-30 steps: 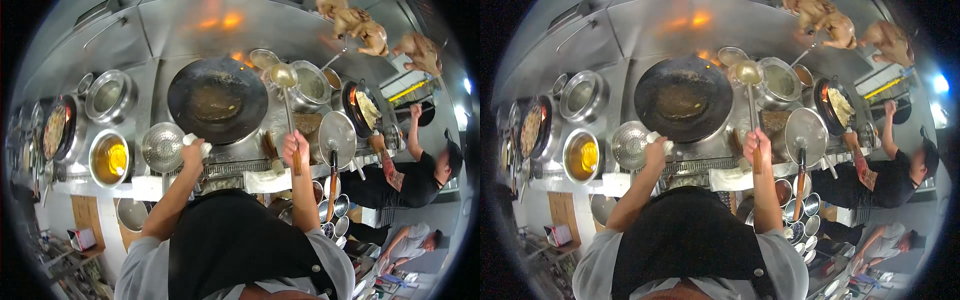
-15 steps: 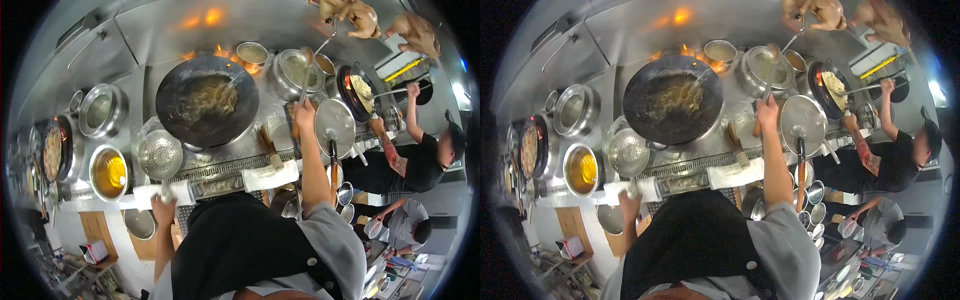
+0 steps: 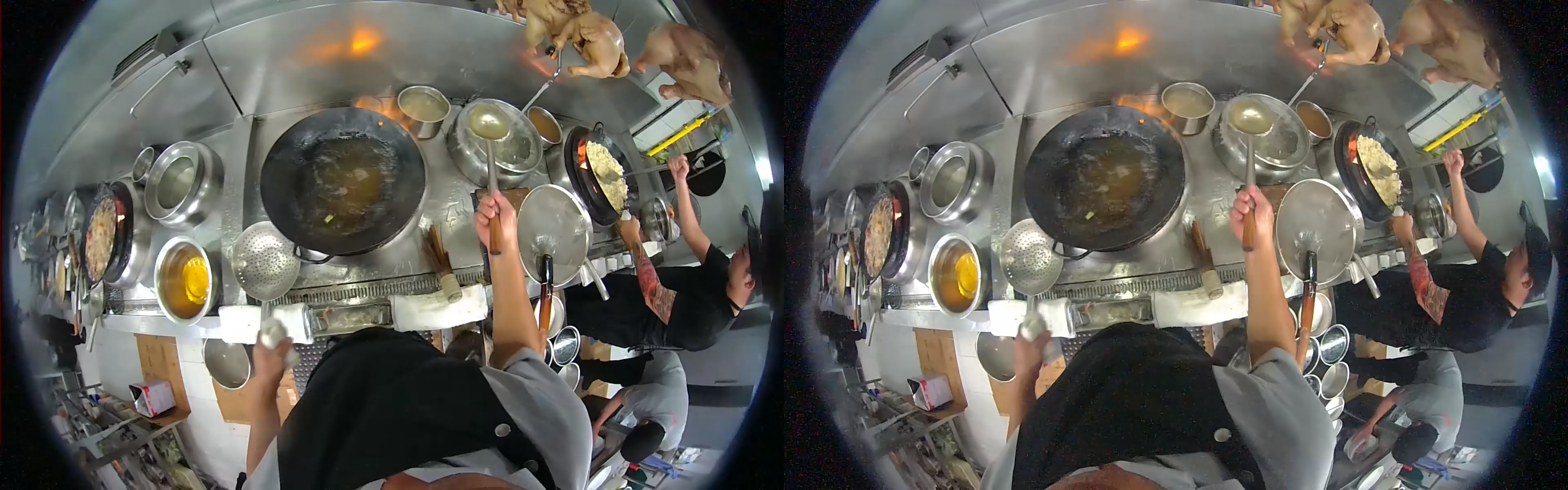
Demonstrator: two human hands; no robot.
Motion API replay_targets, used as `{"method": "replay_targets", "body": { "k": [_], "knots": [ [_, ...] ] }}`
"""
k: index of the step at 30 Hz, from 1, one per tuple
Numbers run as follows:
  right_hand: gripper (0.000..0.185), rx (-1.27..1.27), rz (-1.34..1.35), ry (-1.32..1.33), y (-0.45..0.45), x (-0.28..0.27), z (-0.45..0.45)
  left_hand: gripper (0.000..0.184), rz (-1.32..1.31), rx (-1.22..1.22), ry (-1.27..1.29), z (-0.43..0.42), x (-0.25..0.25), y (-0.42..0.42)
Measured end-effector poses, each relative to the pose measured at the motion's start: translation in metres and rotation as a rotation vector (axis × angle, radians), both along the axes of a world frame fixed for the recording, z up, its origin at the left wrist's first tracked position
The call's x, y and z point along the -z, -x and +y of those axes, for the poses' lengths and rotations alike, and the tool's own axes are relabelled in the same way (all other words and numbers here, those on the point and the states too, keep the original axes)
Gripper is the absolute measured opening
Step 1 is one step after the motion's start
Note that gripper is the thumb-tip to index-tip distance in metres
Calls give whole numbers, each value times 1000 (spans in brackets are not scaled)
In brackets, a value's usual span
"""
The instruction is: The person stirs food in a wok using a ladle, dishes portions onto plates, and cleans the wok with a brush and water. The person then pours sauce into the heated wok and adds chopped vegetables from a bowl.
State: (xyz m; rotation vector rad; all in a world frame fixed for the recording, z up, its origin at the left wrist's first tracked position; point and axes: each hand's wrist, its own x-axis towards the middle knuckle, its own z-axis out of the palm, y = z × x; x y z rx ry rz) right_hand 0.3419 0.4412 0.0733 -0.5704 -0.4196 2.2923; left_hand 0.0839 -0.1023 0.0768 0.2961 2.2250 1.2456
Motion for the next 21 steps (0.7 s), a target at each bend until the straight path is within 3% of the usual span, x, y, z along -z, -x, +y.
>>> {"method": "replay_targets", "body": {
  "k": [2, 4, 6, 7, 10, 13, 15, 16, 17, 19, 21],
  "knots": [
    [12, -52, 47, 28, 3, -5, -37, 58, 54, 132, -58, 10, 13, 3],
    [10, -127, 46, 72, 10, -15, -75, 54, -308, 146, -237, 33, -14, 2],
    [10, -169, 44, 77, 28, -34, -124, 46, -866, -24, -604, 49, 12, 10],
    [11, -202, 40, 94, 38, -38, -145, 41, -1011, 39, -639, 60, 6, 15],
    [9, -277, -64, 12, 82, -19, -195, 59, -1206, 146, -741, 104, -32, 2],
    [25, -150, -444, -36, 138, -9, -248, 62, -1223, 216, -709, 136, -48, -14],
    [33, -314, -894, -591, 127, 43, -233, 58, -1327, 338, -762, 151, -35, -14],
    [39, -248, -1179, -981, 107, 49, -224, 53, -1275, 125, -657, 154, -60, -22],
    [46, -167, -1442, -1390, 81, 51, -205, 53, -1277, 127, -649, 156, -52, -19],
    [63, -401, -1930, -1366, 31, 67, -166, 53, -1185, 114, -653, 156, -28, -8],
    [81, -650, -2161, -1432, -2, 114, -144, 46, -1080, 65, -668, 152, -50, 1]
  ]
}}
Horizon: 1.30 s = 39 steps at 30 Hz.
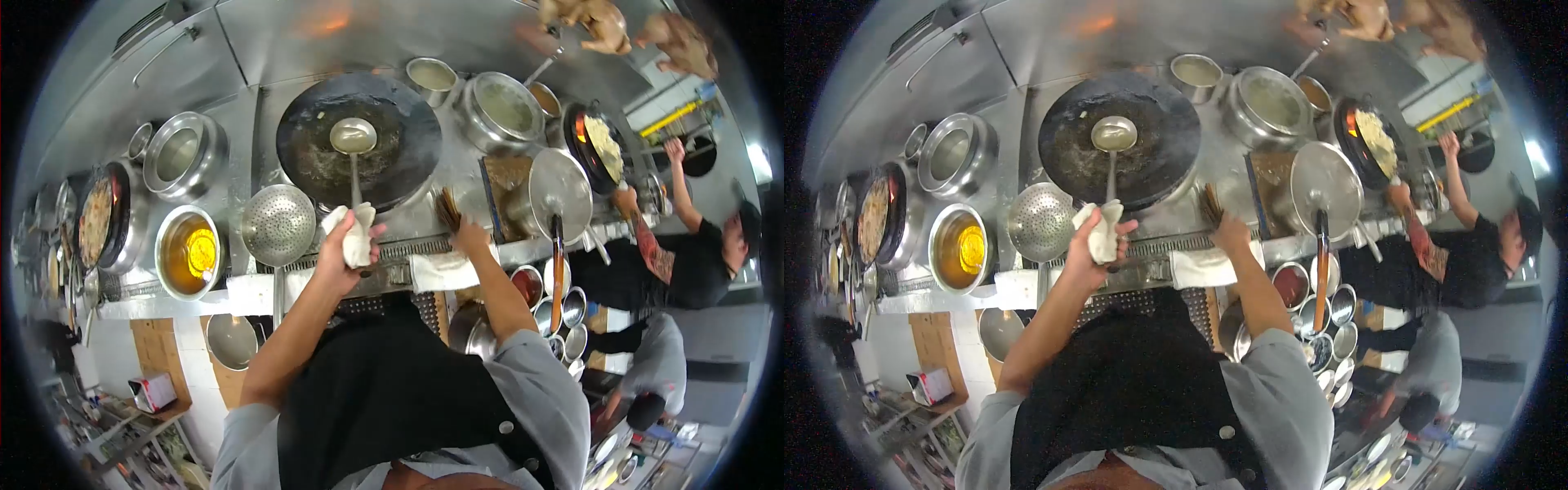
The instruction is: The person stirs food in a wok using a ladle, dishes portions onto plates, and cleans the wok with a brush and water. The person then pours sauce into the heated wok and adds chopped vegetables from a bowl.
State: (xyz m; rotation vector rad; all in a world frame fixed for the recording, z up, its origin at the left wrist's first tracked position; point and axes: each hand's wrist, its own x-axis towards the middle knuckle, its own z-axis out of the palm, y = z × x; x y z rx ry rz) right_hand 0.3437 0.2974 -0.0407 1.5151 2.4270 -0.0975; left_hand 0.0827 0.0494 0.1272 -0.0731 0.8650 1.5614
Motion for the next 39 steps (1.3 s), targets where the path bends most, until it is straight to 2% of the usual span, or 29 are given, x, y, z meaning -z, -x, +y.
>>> {"method": "replay_targets", "body": {
  "k": [2, 3, 6, 7, 8, 9, 10, 11, 12, 14, 16, 18, 20, 22, 23, 24, 26, 27, 28, 30, 31, 32, 34, 35, 36, 37, 38, 39],
  "knots": [
    [85, -29, -49, 177, -5, 22, 20, 43, 50, -5, -100, -8, -7, 21],
    [85, -53, -59, 176, -5, 11, 12, 42, 44, -86, -10, -8, -15, 23],
    [82, -35, 345, 70, -13, -55, -45, 38, 132, -113, 89, -15, -7, 36],
    [88, -170, 528, -44, -34, -31, -57, 37, 100, -117, 65, -14, -4, 37],
    [88, -152, 557, 224, -66, 12, -51, 37, 89, -133, 55, -13, -3, 36],
    [78, 9, 369, 687, -71, -22, -44, 35, 88, -131, 72, -11, -3, 35],
    [65, 234, 579, 726, -79, -24, -29, 32, 88, -130, 90, -9, -2, 33],
    [60, 301, 642, 632, -58, -69, -16, 30, 121, -205, 127, -2, -6, 26],
    [55, 378, 704, 544, -27, -137, -15, 30, 146, -143, 124, -5, 12, 27],
    [48, 35, 937, 376, 30, -201, 18, 33, 206, -207, 65, 0, 3, 14],
    [47, -284, 899, 143, 108, -200, 43, 30, 268, -131, 87, -1, 1, 7],
    [50, -736, 675, 251, 188, -146, 79, 34, 346, -112, 168, 2, -17, 0],
    [43, -407, 181, 496, 250, -145, 107, 37, 405, -61, 161, 1, -15, -2],
    [35, -595, 292, 35, 283, -159, 120, 36, 425, -91, 128, 0, -3, -3],
    [40, -660, 405, -13, 282, -154, 108, 37, 367, -147, 150, -2, 0, -1],
    [38, -762, 363, 133, 279, -162, 88, 37, 314, -203, 171, -4, 0, 3],
    [38, -769, 292, 295, 291, -121, 133, 40, 274, -187, 199, -14, -5, 8],
    [40, -561, 156, 132, 304, -172, 116, 40, 171, -238, 157, -15, -4, 10],
    [39, -517, 348, 22, 301, -179, 104, 40, 66, -287, 112, -15, -3, 11],
    [40, -743, 489, 43, 297, -148, 86, 40, -3, -327, 91, -19, 6, 16],
    [44, -884, 448, 285, 302, -107, 107, 41, -107, -283, 24, -23, 15, 20],
    [44, -879, 456, 287, 306, -120, 112, 42, -211, -238, -42, -26, 19, 22],
    [43, -535, 459, 43, 314, -169, 113, 46, -209, -257, 4, -23, 0, 34],
    [47, -498, 638, -62, 309, -174, 115, 46, 278, -14, 134, -24, -3, 46],
    [47, -500, 641, -63, 299, -180, 109, 45, 764, 241, 265, -25, -10, 56],
    [48, -452, 940, -33, 289, -189, 99, 41, 1732, 449, 381, -26, -34, 61],
    [50, -400, 1235, 0, 284, -198, 93, 38, 1822, 728, 639, -19, -44, 64],
    [48, -631, 1378, -164, 291, -154, 111, 38, 1874, 729, 660, -13, -33, 73]
  ]
}}
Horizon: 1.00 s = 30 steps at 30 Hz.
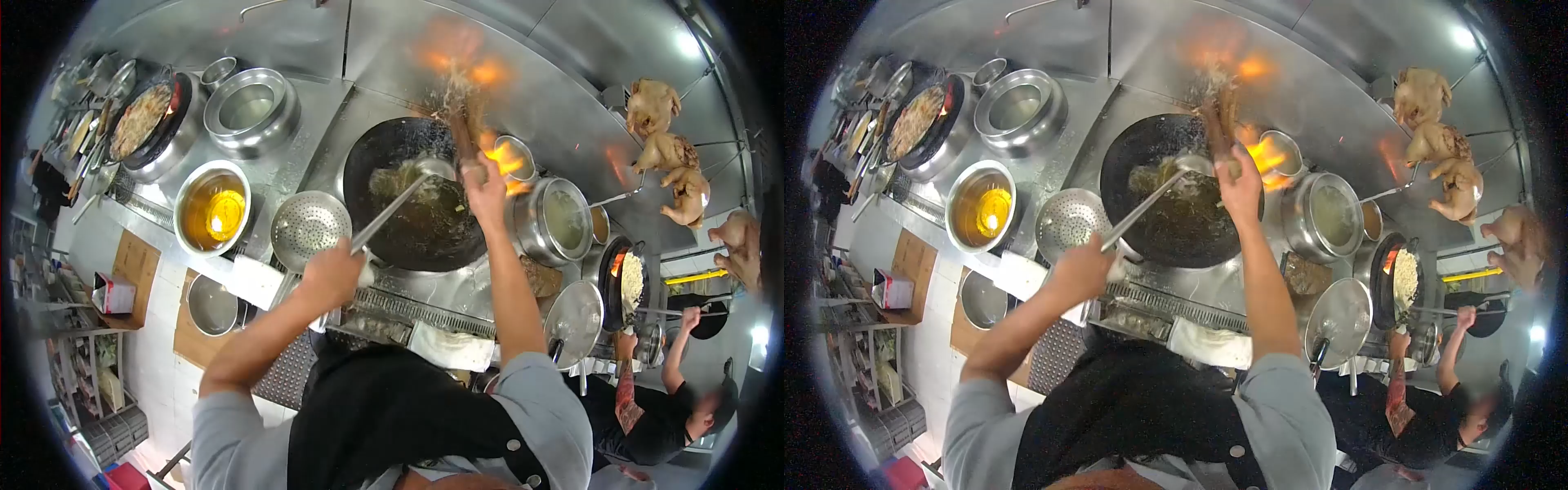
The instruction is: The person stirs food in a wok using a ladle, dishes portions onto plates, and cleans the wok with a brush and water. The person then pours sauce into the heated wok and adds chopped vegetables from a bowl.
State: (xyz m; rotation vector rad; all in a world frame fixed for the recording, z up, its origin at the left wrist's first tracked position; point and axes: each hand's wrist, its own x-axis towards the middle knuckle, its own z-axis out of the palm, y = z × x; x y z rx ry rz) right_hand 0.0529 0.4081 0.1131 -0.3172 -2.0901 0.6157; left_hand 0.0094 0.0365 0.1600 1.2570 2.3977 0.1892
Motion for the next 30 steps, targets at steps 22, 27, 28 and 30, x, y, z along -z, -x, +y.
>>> {"method": "replay_targets", "body": {
  "k": [22, 27, 28, 30],
  "knots": [
    [38, -130, -1317, 273, 1, 1, -114, 45, -695, -872, -530, -223, 150, -101],
    [42, -11, -1032, 652, 114, 72, -51, 49, -32, -658, -688, -140, 113, -79],
    [43, 5, -896, 593, 98, 93, -82, 47, -613, -862, -610, -121, 106, -72],
    [45, 30, -753, 541, 51, 104, -102, 52, -1321, -1114, -907, -73, 136, -67]
  ]
}}
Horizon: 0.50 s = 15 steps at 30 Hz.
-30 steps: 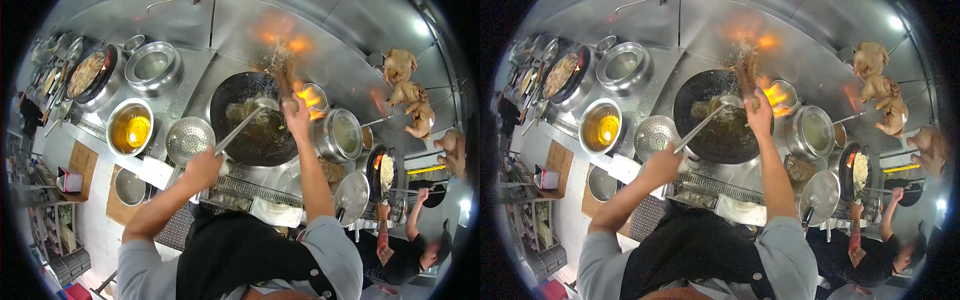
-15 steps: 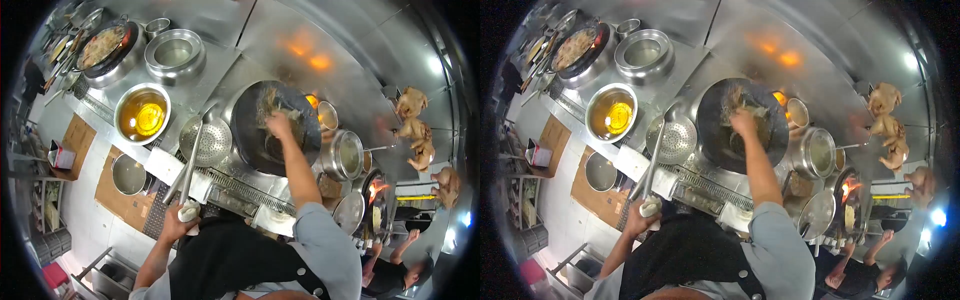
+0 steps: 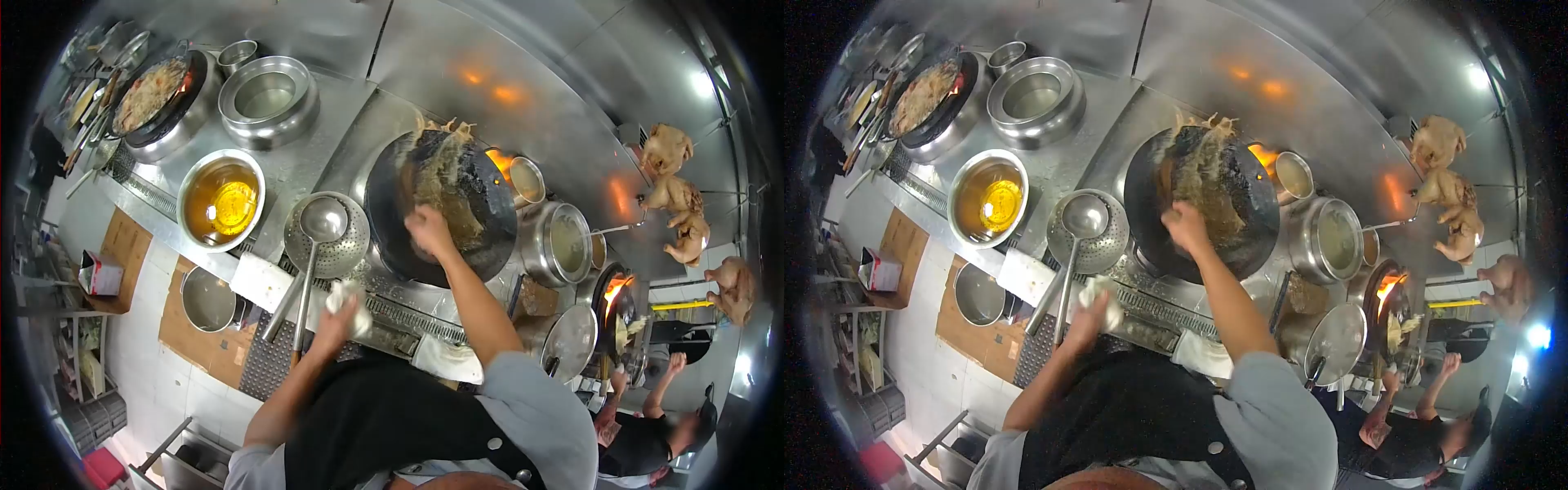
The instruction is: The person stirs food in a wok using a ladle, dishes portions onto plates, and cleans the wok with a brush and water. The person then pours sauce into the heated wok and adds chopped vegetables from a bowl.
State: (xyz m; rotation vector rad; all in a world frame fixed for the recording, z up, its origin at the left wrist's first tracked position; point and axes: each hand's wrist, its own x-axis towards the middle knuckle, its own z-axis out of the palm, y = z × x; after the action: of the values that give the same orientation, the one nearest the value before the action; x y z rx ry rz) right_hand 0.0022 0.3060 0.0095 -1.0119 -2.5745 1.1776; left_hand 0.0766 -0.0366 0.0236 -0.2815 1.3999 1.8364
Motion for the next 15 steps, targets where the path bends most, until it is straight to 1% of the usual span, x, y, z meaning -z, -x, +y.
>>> {"method": "replay_targets", "body": {
  "k": [1, 2, 3, 5, 6, 7, 8, 9, 11, 12, 13, 15],
  "knots": [
    [46, -140, -68, -97, -26, -5, 5, 63, -79, -34, 119, 28, 35, 1],
    [47, -283, -136, -194, -42, -11, 17, 72, -141, 15, 85, 48, 42, 5],
    [45, -265, -220, -260, -41, -31, 37, 73, -157, -33, -45, 67, -31, 11],
    [43, -131, -276, -264, -6, -36, 79, 57, -88, -111, -23, 101, -44, 20],
    [43, -110, -97, -166, 23, -21, 88, 57, -87, -116, -13, 115, -32, 25],
    [43, -83, 77, -65, 42, -3, 84, 47, 175, -156, 90, 131, -7, 27],
    [46, 34, 83, 135, 49, -26, 47, 39, 440, -192, 188, 145, 9, 32],
    [49, 153, 86, 331, 53, -54, 4, 39, 439, -191, 188, 148, 16, 43],
    [51, -127, 265, 144, 43, -17, -27, 37, 494, -145, 189, 138, 24, 62],
    [52, -247, 210, 165, 16, -25, -35, 37, 488, -145, 181, 136, 18, 63],
    [54, -371, 154, 182, -15, -39, -41, 39, 536, -159, 204, 132, 6, 67],
    [56, -603, -84, 168, -83, -70, -13, 41, 584, -174, 228, 121, -15, 70]
  ]
}}
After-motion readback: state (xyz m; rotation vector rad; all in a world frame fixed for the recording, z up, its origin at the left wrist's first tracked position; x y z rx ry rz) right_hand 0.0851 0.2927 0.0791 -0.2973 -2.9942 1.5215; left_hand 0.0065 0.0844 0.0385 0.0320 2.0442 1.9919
